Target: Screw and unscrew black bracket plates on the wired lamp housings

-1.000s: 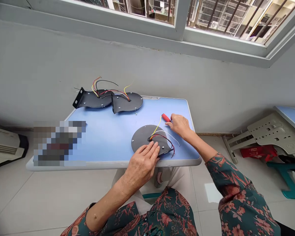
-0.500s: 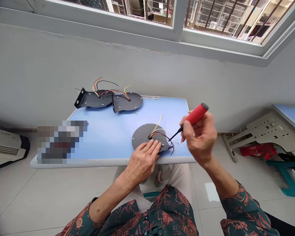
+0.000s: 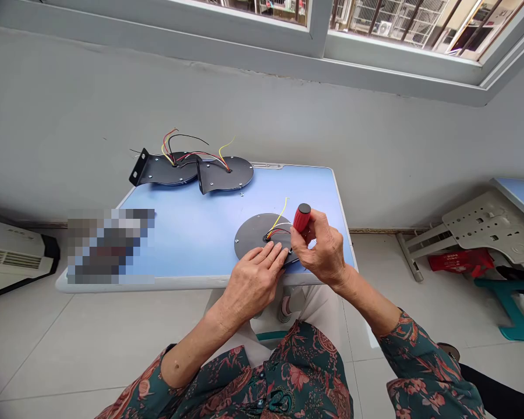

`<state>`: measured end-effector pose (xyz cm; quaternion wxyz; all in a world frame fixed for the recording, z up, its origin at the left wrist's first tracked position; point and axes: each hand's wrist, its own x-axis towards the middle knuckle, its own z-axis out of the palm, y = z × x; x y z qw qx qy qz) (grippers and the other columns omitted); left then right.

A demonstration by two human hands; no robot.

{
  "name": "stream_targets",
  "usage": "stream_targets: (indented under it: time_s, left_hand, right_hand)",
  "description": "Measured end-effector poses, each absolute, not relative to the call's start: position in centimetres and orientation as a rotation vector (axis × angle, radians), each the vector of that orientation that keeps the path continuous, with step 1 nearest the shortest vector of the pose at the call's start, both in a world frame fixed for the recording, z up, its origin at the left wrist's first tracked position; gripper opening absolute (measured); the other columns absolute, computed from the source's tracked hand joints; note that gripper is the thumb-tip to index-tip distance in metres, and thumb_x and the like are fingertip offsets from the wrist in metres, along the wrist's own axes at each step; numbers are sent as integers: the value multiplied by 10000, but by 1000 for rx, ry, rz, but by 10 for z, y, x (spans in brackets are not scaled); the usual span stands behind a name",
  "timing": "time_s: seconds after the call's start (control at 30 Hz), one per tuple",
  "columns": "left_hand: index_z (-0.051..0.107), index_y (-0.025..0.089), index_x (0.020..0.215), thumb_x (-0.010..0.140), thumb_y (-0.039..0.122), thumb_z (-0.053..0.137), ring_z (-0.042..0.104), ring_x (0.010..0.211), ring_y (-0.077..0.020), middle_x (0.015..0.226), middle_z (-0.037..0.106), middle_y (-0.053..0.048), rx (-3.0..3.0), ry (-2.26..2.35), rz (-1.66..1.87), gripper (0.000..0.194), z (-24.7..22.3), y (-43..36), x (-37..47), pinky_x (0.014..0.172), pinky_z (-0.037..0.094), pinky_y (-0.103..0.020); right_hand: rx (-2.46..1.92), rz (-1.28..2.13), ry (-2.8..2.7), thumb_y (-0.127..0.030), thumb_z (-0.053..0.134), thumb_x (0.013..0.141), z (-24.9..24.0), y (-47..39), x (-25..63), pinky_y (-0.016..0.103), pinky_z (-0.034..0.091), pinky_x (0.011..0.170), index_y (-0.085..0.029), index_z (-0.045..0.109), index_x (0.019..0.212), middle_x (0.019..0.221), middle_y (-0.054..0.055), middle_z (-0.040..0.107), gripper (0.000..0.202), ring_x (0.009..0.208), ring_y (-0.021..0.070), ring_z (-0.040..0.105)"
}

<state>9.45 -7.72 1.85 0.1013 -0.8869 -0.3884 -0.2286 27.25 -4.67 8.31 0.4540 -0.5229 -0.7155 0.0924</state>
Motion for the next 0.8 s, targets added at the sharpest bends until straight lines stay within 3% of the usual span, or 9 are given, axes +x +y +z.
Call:
stream_targets:
  time_s: [0.43,0.63,0.8]
  left_hand:
    - [668,45,1336,955,136,516,675,1272,-350,1377,690,-218,-2653,-1178,-669,420,17,-77,94,1016,531,-460]
    - [659,51,1336,974,154,531,658,1298,-352,1382,683,-229,-2698,-1203,-690,398,19,-78,94,1037,527,-465]
    - [696,90,1217,1031,243,532,721,1159,-309,1254,751,-191,-2791,-1282,-896,291,35,-70,89,963,577,-431]
  right_hand:
    - [-962,-93,-1862,-196,636,938,79,-39,272,192,552,498,-241,520,1132,710,-61,695,231,522,110,668]
    - [-996,21,-1874,-197,627,959,79,-38,273,190,570,505,-232,508,1145,758,-39,695,223,539,104,655]
    - [-983,108,-1897,-212,638,972,80,-41,273,171,565,505,-239,504,1152,821,-35,693,226,540,84,636]
